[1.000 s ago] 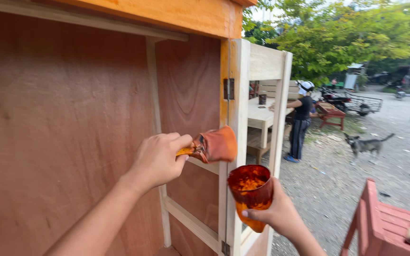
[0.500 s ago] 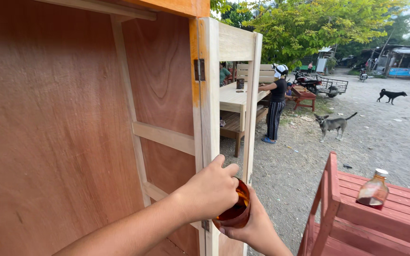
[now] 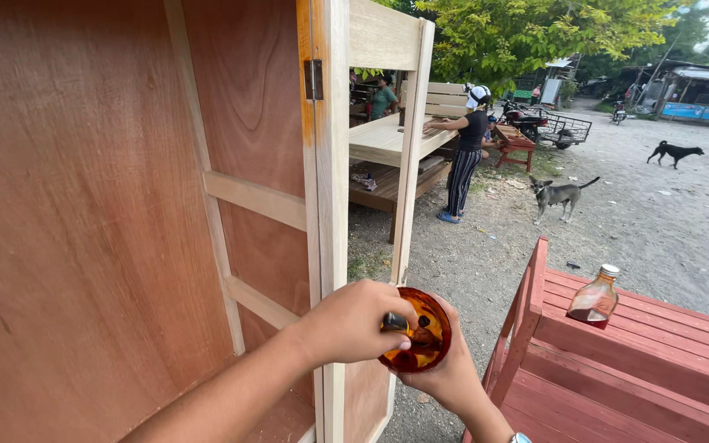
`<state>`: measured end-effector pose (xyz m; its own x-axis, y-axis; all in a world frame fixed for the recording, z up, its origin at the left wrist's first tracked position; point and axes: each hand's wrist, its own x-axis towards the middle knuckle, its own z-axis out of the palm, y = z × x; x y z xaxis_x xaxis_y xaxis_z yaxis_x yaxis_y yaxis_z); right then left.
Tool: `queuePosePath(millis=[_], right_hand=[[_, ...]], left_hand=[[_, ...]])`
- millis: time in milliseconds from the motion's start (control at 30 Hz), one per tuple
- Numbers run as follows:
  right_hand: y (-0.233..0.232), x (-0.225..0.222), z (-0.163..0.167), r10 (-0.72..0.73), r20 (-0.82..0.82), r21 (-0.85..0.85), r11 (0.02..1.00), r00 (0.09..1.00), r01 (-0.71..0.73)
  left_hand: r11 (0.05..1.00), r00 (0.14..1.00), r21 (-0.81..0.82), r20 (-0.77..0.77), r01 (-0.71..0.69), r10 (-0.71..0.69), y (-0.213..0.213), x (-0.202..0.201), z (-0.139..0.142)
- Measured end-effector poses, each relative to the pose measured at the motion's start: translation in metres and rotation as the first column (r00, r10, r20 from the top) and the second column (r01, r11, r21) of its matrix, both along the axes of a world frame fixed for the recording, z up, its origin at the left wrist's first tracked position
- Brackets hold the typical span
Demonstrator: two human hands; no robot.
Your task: The person applies orange wood stain to a wooden cabinet using a cloth-wrapped applicator, holding a cut plastic bottle of stain in the other hand. They coat the top rail, interior panels, door edges, and lower shelf edges, dipping the applicator back into the bottle as they work around the cabinet.
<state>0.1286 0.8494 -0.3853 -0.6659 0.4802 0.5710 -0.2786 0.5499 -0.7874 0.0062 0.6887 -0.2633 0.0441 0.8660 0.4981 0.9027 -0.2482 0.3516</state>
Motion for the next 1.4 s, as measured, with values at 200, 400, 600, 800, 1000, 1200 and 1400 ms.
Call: queuePosePath(millis=[200, 400, 600, 800, 1000, 1200, 1400], right_hand=[[0.002, 0.007, -0.014, 0.005, -0.096, 0.163, 0.987, 0.995, 0.011], [-0.010, 0.003, -0.019, 0.041, -0.006, -0.020, 0.999, 0.999, -0.041], [-0.012, -0.017, 0.022, 0.066, 0.042, -0.101, 0.993, 0.997, -0.062], [-0.011, -0.064, 0.065, 0.112, 0.146, -0.022, 0.994, 0.983, -0.110], [-0.019, -0.111, 0.068, 0.114, 0.019, -0.290, 0.951, 0.993, -0.104], [-0.017, -0.143, 0.071, 0.025, -0.171, -0.333, 0.939, 0.985, -0.082], [-0.004, -0.150, 0.077, -0.049, -0.205, -0.303, 0.953, 0.977, -0.016]], left_hand=[[0.996, 0.999, 0.085, 0.038, 0.000, -0.003, -0.014, 0.011, 0.003], [0.986, 0.995, 0.148, 0.072, -0.077, 0.067, -0.035, 0.014, -0.010], [0.969, 0.787, 0.235, 0.612, -0.080, -0.083, -0.045, -0.040, 0.000], [0.947, 0.660, 0.308, 0.731, -0.090, -0.174, -0.066, -0.100, 0.042], [0.674, 0.939, 0.738, 0.261, -0.045, -0.222, -0.082, -0.163, 0.115], [0.269, 0.989, 0.952, -0.138, 0.147, -0.052, -0.046, -0.188, 0.165], [0.374, 0.904, 0.893, -0.353, 0.249, 0.241, -0.030, -0.200, 0.147]])
